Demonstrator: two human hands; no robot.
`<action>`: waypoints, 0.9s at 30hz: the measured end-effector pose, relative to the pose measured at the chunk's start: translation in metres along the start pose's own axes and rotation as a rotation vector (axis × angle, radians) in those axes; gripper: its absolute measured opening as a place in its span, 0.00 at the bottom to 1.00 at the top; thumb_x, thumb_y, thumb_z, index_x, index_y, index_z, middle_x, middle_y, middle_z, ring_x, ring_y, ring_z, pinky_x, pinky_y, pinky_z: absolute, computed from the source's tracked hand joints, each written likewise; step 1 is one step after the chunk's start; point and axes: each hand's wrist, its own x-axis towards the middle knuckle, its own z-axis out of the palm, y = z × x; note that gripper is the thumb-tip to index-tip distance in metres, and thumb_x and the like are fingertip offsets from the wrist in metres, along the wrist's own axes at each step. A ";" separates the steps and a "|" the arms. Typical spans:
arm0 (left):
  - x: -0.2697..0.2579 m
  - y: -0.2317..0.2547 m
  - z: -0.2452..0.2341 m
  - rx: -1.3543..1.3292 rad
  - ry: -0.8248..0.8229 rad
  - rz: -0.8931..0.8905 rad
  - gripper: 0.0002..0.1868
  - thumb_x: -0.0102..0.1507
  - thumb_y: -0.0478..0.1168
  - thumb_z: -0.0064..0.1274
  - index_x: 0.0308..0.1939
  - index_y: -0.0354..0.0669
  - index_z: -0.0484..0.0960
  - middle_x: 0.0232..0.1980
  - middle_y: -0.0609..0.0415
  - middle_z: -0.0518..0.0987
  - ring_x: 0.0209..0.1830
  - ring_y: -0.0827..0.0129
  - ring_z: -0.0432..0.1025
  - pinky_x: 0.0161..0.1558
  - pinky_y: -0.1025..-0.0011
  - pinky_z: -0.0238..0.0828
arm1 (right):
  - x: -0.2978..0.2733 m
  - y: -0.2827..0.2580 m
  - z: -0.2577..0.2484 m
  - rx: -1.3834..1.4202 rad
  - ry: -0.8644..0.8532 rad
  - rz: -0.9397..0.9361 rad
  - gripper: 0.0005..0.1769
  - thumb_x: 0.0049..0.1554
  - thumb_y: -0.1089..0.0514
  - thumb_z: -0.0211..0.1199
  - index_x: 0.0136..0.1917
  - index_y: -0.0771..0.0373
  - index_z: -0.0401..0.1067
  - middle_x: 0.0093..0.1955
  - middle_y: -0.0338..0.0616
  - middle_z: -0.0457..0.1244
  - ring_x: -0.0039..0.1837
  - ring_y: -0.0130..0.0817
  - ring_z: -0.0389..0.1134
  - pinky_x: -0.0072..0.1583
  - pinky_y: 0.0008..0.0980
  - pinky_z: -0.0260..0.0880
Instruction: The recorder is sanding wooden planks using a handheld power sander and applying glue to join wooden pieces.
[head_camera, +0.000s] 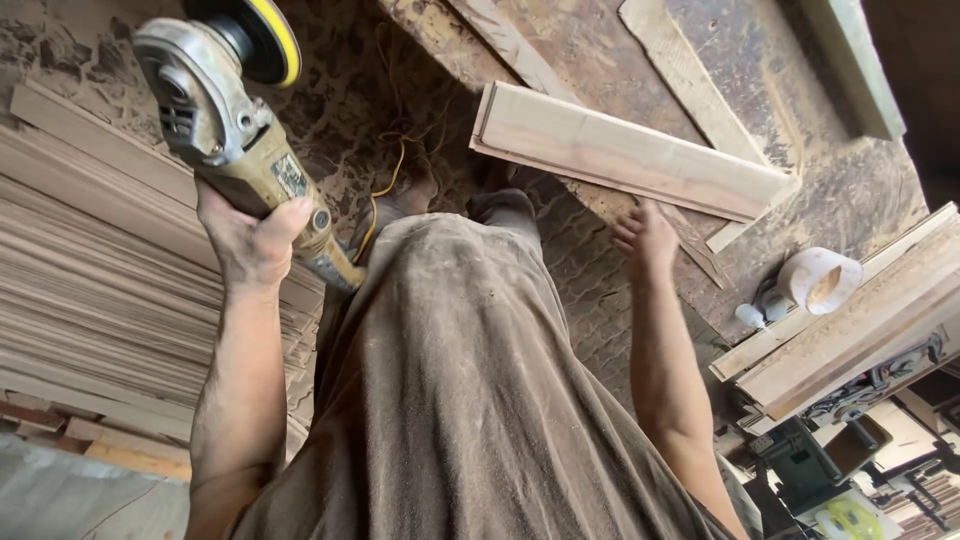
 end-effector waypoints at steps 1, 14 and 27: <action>0.001 -0.002 -0.004 0.027 0.000 0.037 0.41 0.62 0.40 0.63 0.75 0.39 0.61 0.62 0.53 0.68 0.60 0.69 0.65 0.66 0.66 0.68 | -0.036 -0.007 0.032 -0.241 -0.035 -0.095 0.27 0.63 0.43 0.58 0.62 0.68 0.71 0.53 0.52 0.71 0.52 0.40 0.74 0.55 0.37 0.79; 0.036 -0.058 0.043 -0.188 0.412 -0.099 0.39 0.60 0.40 0.65 0.69 0.34 0.61 0.60 0.40 0.71 0.60 0.57 0.72 0.64 0.55 0.80 | -0.185 0.054 0.271 -0.883 -0.505 -1.103 0.42 0.50 0.58 0.70 0.74 0.62 0.56 0.68 0.54 0.61 0.67 0.53 0.66 0.66 0.44 0.69; 0.013 -0.084 0.053 -0.176 0.555 -0.274 0.40 0.57 0.37 0.63 0.69 0.34 0.58 0.58 0.41 0.73 0.54 0.59 0.76 0.56 0.60 0.82 | -0.166 0.064 0.273 -1.344 -0.609 -0.920 0.35 0.57 0.57 0.63 0.75 0.62 0.56 0.50 0.46 0.69 0.50 0.42 0.74 0.52 0.42 0.75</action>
